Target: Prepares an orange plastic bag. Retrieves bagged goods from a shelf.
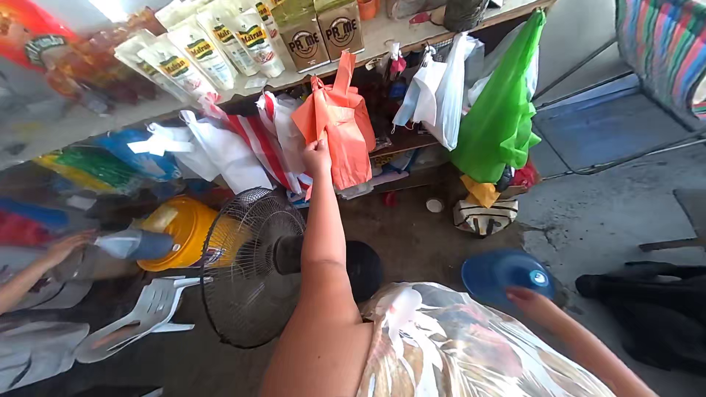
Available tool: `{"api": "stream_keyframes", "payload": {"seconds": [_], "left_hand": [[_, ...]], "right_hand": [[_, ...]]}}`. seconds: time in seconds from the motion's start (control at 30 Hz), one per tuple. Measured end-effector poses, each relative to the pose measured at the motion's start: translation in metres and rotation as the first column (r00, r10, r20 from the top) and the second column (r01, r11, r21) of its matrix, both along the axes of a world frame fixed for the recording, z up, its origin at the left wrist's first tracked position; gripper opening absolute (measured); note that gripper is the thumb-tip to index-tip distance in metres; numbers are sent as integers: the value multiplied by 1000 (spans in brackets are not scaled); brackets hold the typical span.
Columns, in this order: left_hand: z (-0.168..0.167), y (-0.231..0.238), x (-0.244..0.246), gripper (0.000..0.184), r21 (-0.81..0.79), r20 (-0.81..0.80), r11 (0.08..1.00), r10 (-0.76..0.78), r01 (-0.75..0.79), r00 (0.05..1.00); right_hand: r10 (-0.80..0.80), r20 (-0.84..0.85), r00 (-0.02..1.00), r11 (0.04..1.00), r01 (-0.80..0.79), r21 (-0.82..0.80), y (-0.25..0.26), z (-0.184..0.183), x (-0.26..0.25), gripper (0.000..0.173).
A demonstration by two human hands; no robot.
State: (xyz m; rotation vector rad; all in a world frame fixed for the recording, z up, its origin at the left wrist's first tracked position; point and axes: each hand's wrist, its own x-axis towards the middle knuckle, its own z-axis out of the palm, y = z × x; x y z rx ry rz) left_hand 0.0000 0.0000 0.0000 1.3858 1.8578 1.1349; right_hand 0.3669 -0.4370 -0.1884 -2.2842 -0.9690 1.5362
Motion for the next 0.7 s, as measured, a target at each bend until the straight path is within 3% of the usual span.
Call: {"api": "stream_keyframes", "payload": {"seconds": [0.13, 0.23, 0.3, 0.37, 0.5, 0.6, 0.7], "left_hand": [[16, -1, 6, 32, -46, 31, 999, -7, 9, 1000], [23, 6, 12, 49, -58, 48, 998, -21, 23, 999], [27, 8, 17, 55, -61, 76, 997, -37, 42, 996], [33, 6, 23, 55, -81, 167, 995, -52, 67, 985], [37, 1, 34, 48, -88, 400, 990, -62, 106, 914], [34, 2, 35, 50, -122, 507, 982, -62, 143, 859], [35, 1, 32, 52, -133, 560, 975, -77, 181, 825]], "right_hand": [[407, 97, 908, 905, -415, 95, 130, 93, -45, 43], [522, 204, 828, 778, -561, 284, 211, 141, -99, 46], [489, 300, 819, 663, -573, 483, 250, 146, -138, 48], [392, 346, 852, 549, -519, 655, 280, 149, -178, 61], [262, 369, 892, 567, -452, 689, 312, 161, -229, 99], [306, 513, 802, 493, -595, 635, 323, 141, -232, 88], [259, 566, 782, 354, -622, 698, 329, 115, -221, 36]]}}
